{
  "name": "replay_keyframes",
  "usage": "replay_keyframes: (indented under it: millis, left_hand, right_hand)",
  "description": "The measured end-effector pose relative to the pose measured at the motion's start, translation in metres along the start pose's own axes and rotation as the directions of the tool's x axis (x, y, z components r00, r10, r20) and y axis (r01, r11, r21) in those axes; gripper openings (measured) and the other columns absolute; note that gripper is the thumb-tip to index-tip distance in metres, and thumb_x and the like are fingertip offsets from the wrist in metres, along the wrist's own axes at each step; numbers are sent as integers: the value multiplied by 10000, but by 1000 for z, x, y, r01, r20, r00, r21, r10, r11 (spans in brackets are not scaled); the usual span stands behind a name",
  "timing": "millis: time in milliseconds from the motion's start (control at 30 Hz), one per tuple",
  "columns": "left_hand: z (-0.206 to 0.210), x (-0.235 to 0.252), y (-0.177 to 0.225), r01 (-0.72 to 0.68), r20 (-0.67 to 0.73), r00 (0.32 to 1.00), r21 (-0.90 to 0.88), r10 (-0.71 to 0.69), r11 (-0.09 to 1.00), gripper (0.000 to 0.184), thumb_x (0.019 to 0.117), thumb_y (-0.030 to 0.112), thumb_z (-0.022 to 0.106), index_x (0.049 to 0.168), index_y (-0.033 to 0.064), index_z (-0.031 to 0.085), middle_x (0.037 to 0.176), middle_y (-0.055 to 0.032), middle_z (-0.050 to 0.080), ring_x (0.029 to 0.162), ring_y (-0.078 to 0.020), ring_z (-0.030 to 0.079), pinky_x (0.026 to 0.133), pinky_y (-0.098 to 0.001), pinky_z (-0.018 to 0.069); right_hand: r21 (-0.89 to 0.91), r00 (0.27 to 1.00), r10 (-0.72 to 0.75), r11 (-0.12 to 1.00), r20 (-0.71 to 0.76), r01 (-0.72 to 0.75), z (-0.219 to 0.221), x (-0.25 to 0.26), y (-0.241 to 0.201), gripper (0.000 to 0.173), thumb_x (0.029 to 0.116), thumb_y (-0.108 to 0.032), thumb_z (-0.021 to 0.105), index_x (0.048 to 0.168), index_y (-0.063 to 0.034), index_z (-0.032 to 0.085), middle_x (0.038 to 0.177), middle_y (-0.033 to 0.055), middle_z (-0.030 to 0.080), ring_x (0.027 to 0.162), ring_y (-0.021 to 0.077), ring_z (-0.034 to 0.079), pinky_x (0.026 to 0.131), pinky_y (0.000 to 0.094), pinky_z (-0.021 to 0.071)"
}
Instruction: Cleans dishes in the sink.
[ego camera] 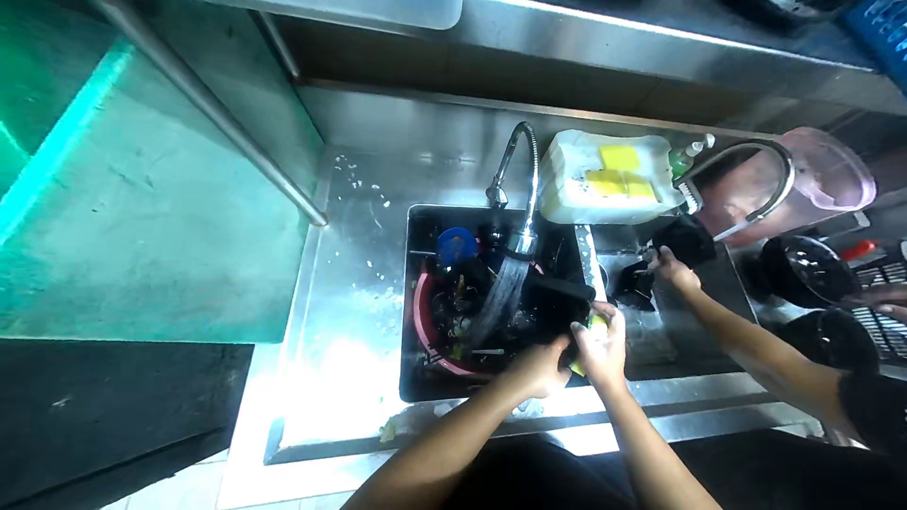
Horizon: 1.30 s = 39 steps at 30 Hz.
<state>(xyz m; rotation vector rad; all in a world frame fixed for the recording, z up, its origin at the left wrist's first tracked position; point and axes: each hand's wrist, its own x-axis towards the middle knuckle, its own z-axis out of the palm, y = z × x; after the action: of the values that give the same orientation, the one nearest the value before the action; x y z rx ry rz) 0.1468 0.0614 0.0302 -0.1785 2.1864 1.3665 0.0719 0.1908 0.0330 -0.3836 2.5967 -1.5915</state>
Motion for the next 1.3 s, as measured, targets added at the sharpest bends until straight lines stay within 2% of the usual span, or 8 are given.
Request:
replay_keyframes:
  millis: [267,400,567,733,1000,1067,1167,1300]
  left_hand:
    - [-5,-7,-19,-51,-101,992,233,76,971,437,1074,294,439,1510,305,470,1117,-168,723,1047,-376,703,888,-614,553]
    - [-8,-6,-19,163,-171,979,323,-111,932,529,1074,297,439,1594,334,346,1236,-190,679,1111,-399,675,916,-619,542]
    - [10,-13,-2,18,-44,999,304,-5,953,548,1055,308,455,1585,389,344,1148,-188,711,1063,-412,689,859,-656,542]
    - [-3,-2,-27,293,-175,953,331,-246,897,551,1041,258,483,1574,351,375,1176,-199,706,1083,-429,683,876,-650,541]
    - [-14,5,-32,331,-197,938,265,-285,906,852,1000,220,556,1641,441,39,1130,-195,714,1034,-415,699,856,-640,554]
    - [-14,9,-38,295,-145,954,301,-262,907,902,949,128,614,1637,443,123,1206,-208,691,1079,-427,682,865,-650,549]
    - [-11,13,-59,235,-110,972,346,-209,908,540,962,108,579,1471,287,545,1303,-185,656,1180,-416,641,933,-653,530]
    - [-14,12,-67,241,-116,970,384,-213,891,602,1001,198,558,1551,388,405,1215,-185,691,1114,-413,671,902,-646,537]
  right_hand:
    - [-36,994,24,999,-104,-27,-3,0,7,589,814,-211,741,1349,-86,530,1202,98,615,1027,173,628,848,389,559]
    - [-57,992,37,997,-120,-44,-2,-2,13,599,821,-205,757,1360,-87,525,1227,110,610,1045,183,629,868,402,559]
    - [-63,995,13,998,-102,-19,2,-2,12,589,813,-209,748,1347,-76,540,1251,117,607,1093,191,617,906,418,545]
    - [-131,998,-7,991,-70,-2,0,-6,17,597,802,-218,757,1344,-66,557,1258,127,616,1089,200,627,907,428,551]
    - [-62,973,231,971,-28,-232,9,-6,17,633,806,-193,772,1374,-86,512,1183,148,614,961,257,637,772,490,564]
    - [-10,954,301,954,-22,-301,13,-7,19,641,779,-150,784,1357,-103,511,1115,146,625,853,256,649,684,483,570]
    - [-3,949,315,949,-6,-315,15,-10,25,644,756,-125,781,1341,-98,513,1089,144,633,830,252,652,677,477,571]
    - [0,944,331,944,-4,-331,16,-15,27,653,770,-131,777,1361,-99,499,1117,149,626,854,255,651,693,479,575]
